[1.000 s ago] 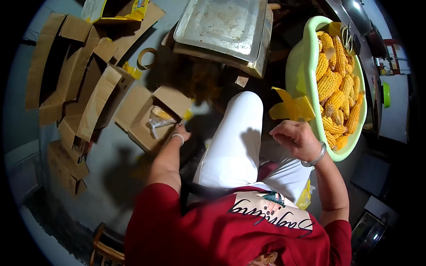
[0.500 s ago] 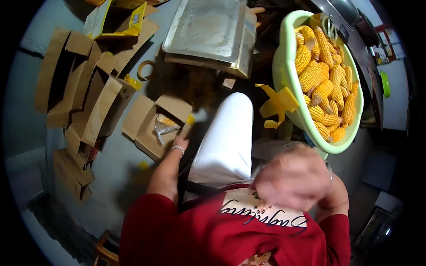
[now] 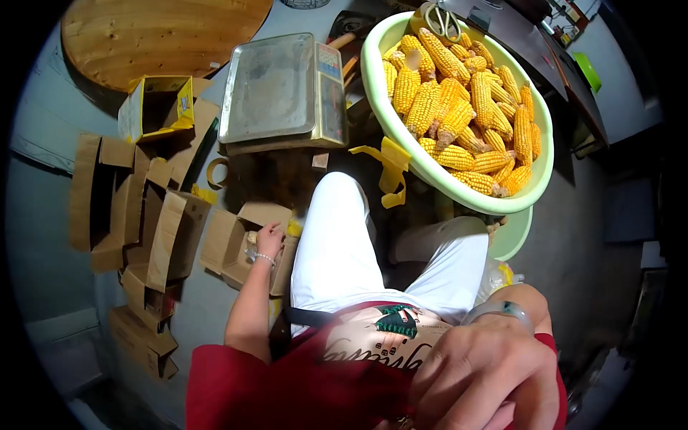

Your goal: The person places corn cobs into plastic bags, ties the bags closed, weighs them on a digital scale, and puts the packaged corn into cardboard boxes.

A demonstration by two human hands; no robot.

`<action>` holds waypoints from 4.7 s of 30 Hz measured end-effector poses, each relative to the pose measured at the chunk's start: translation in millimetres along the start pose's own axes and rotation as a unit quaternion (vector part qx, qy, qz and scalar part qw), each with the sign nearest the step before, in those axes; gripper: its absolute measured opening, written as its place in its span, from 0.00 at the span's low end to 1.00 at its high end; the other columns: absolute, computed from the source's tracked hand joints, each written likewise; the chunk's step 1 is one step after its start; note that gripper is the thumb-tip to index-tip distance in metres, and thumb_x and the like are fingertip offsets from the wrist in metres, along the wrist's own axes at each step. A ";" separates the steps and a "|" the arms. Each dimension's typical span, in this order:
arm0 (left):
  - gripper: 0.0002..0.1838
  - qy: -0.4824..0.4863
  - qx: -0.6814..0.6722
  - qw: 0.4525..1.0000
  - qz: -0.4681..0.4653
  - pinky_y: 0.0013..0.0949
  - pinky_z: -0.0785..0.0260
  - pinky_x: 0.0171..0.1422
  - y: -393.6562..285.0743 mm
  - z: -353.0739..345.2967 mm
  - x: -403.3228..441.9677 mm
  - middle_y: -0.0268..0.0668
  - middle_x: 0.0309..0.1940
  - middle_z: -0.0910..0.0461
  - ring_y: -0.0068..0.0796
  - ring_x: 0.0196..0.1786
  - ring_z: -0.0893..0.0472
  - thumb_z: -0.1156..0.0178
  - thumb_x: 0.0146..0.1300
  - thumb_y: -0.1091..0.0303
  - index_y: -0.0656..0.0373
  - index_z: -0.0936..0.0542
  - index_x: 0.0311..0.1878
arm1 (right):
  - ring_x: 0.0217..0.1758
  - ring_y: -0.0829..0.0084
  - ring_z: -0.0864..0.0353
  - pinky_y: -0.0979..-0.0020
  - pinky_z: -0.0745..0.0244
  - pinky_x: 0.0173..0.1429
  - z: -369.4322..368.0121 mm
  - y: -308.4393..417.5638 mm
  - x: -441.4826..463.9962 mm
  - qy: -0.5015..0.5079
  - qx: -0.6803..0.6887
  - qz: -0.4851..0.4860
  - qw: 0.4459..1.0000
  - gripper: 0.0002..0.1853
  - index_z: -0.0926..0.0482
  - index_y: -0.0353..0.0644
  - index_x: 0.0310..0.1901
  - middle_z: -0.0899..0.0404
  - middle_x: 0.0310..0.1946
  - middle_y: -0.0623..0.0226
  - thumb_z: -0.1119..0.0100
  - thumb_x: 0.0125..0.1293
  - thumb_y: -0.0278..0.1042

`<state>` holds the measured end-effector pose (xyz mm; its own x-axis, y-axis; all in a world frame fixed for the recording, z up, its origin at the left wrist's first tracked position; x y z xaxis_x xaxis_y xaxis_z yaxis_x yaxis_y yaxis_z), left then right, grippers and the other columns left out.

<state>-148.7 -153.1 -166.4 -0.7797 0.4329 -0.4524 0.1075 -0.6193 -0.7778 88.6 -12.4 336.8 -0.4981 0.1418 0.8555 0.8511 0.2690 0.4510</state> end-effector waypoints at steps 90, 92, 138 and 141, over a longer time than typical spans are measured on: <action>0.17 0.631 -0.075 0.743 -0.210 0.29 0.29 0.58 -326.1 -189.9 -271.7 0.40 0.48 0.22 0.26 0.50 0.21 0.41 0.60 0.79 0.66 0.25 0.54 | 0.26 0.79 0.23 0.77 0.26 0.31 193.4 285.0 -429.2 -0.689 -0.301 -0.264 0.604 0.11 0.21 0.35 0.40 0.20 0.28 0.69 0.45 0.64 0.35; 0.19 0.608 -0.070 0.765 -0.202 0.28 0.29 0.57 -322.8 -201.1 -270.0 0.39 0.49 0.23 0.25 0.50 0.22 0.41 0.60 0.79 0.65 0.27 0.56 | 0.27 0.80 0.22 0.77 0.25 0.32 195.5 278.5 -422.1 -0.682 -0.258 -0.267 0.630 0.11 0.22 0.36 0.41 0.19 0.30 0.68 0.45 0.65 0.34; 0.12 0.051 0.129 0.492 -0.860 0.44 0.40 0.64 -388.1 -94.8 -270.5 0.30 0.37 0.24 0.24 0.38 0.22 0.34 0.42 0.75 0.51 0.19 0.34 | 0.28 0.67 0.18 0.69 0.26 0.35 214.8 100.0 -136.1 -0.200 -0.643 -0.349 0.652 0.08 0.19 0.36 0.36 0.19 0.26 0.58 0.41 0.60 0.32; 0.18 0.109 0.262 0.571 -0.771 0.49 0.43 0.67 -388.8 -106.4 -252.9 0.34 0.43 0.21 0.30 0.40 0.20 0.34 0.48 0.69 0.55 0.21 0.45 | 0.27 0.71 0.19 0.74 0.27 0.32 214.0 110.2 -117.7 -0.163 -0.640 -0.310 0.684 0.04 0.19 0.38 0.35 0.20 0.27 0.59 0.39 0.57 0.24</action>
<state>72.3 47.9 204.0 0.4022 0.7639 0.5048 -0.8464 0.5204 -0.1132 205.4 204.4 231.3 -0.6616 0.6403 0.3903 -0.1970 -0.6506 0.7334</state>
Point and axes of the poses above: each hand's wrist, its own x-axis towards the middle knuckle, its own z-axis out of the back of the hand, y = z × x, the point moved 6 cm from there along x, towards the middle knuckle
